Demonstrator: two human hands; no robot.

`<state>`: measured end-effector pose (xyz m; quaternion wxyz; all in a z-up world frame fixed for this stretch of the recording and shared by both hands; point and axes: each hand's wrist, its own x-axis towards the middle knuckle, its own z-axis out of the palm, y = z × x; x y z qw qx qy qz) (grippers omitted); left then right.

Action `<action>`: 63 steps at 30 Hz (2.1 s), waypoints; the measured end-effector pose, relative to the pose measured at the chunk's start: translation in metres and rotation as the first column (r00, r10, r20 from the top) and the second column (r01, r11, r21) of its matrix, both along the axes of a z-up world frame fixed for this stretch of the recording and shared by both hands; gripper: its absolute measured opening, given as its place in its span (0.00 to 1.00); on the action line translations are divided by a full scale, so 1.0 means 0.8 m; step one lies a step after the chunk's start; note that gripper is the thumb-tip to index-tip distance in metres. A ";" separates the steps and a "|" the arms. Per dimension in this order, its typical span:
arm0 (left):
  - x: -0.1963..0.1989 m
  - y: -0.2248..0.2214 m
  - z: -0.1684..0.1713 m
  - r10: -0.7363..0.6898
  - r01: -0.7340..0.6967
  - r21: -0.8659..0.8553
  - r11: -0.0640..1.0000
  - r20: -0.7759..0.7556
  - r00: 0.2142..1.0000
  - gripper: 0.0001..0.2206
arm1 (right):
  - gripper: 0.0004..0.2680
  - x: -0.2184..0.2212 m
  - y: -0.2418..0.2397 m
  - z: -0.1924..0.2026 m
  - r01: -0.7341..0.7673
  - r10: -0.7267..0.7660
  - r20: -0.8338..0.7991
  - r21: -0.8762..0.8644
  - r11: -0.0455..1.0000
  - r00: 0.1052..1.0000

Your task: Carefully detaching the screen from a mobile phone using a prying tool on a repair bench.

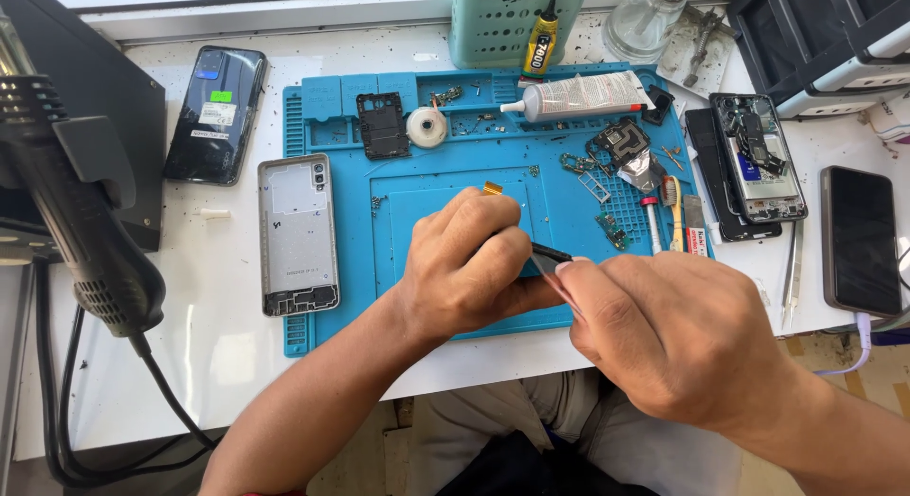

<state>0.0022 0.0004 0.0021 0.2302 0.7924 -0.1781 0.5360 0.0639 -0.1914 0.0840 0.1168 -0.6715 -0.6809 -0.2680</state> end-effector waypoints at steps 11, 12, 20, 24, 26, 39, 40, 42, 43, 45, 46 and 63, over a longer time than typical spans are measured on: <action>0.007 0.001 -0.010 0.022 -0.022 -0.034 0.999 0.003 1.000 0.17 | 0.03 0.010 0.009 0.015 0.069 -0.068 0.016 -0.104 0.992 0.998; 0.009 0.001 -0.012 0.027 -0.027 -0.029 0.999 0.008 1.000 0.14 | 0.04 0.013 0.009 0.017 0.067 -0.068 -0.002 -0.138 0.988 0.998; 0.008 -0.002 -0.008 0.031 -0.031 -0.020 0.999 0.036 0.999 0.16 | 0.04 0.018 0.010 0.027 0.041 -0.063 -0.096 -0.213 0.976 0.993; 0.006 -0.002 -0.003 0.024 -0.024 -0.002 1.000 0.056 0.998 0.16 | 0.04 0.021 0.009 0.032 0.006 -0.059 -0.200 -0.257 0.967 0.978; 0.004 -0.003 -0.004 0.025 -0.025 0.004 1.000 0.060 0.998 0.17 | 0.03 0.021 0.008 0.032 0.003 -0.070 -0.253 -0.257 0.966 0.965; 0.003 0.005 -0.010 -0.151 0.137 0.097 0.986 0.160 0.975 0.20 | 0.03 0.008 -0.006 0.030 -0.086 -0.083 -0.585 -0.255 0.963 0.807; 0.004 0.005 -0.011 -0.149 0.135 0.098 0.986 0.156 0.976 0.20 | 0.03 0.006 -0.008 0.029 -0.089 -0.081 -0.588 -0.254 0.963 0.805; 0.006 0.005 -0.014 -0.167 0.147 0.121 0.982 0.185 0.968 0.18 | 0.04 0.003 -0.011 0.027 -0.077 -0.108 -0.602 -0.273 0.959 0.791; 0.005 0.006 -0.015 -0.164 0.144 0.121 0.982 0.182 0.970 0.18 | 0.04 0.002 -0.013 0.027 -0.081 -0.105 -0.605 -0.272 0.959 0.789; 0.003 0.008 -0.017 -0.213 0.188 0.146 0.971 0.180 0.960 0.20 | 0.06 -0.001 -0.015 0.026 -0.090 -0.089 -0.612 -0.256 0.962 0.786; 0.004 0.007 -0.016 -0.212 0.188 0.145 0.971 0.178 0.961 0.20 | 0.06 -0.002 -0.016 0.026 -0.091 -0.089 -0.614 -0.256 0.962 0.784; 0.001 -0.008 0.009 -0.078 0.068 0.073 0.995 0.143 0.987 0.14 | 0.03 0.004 -0.003 0.031 -0.049 -0.101 -0.497 -0.279 0.959 0.862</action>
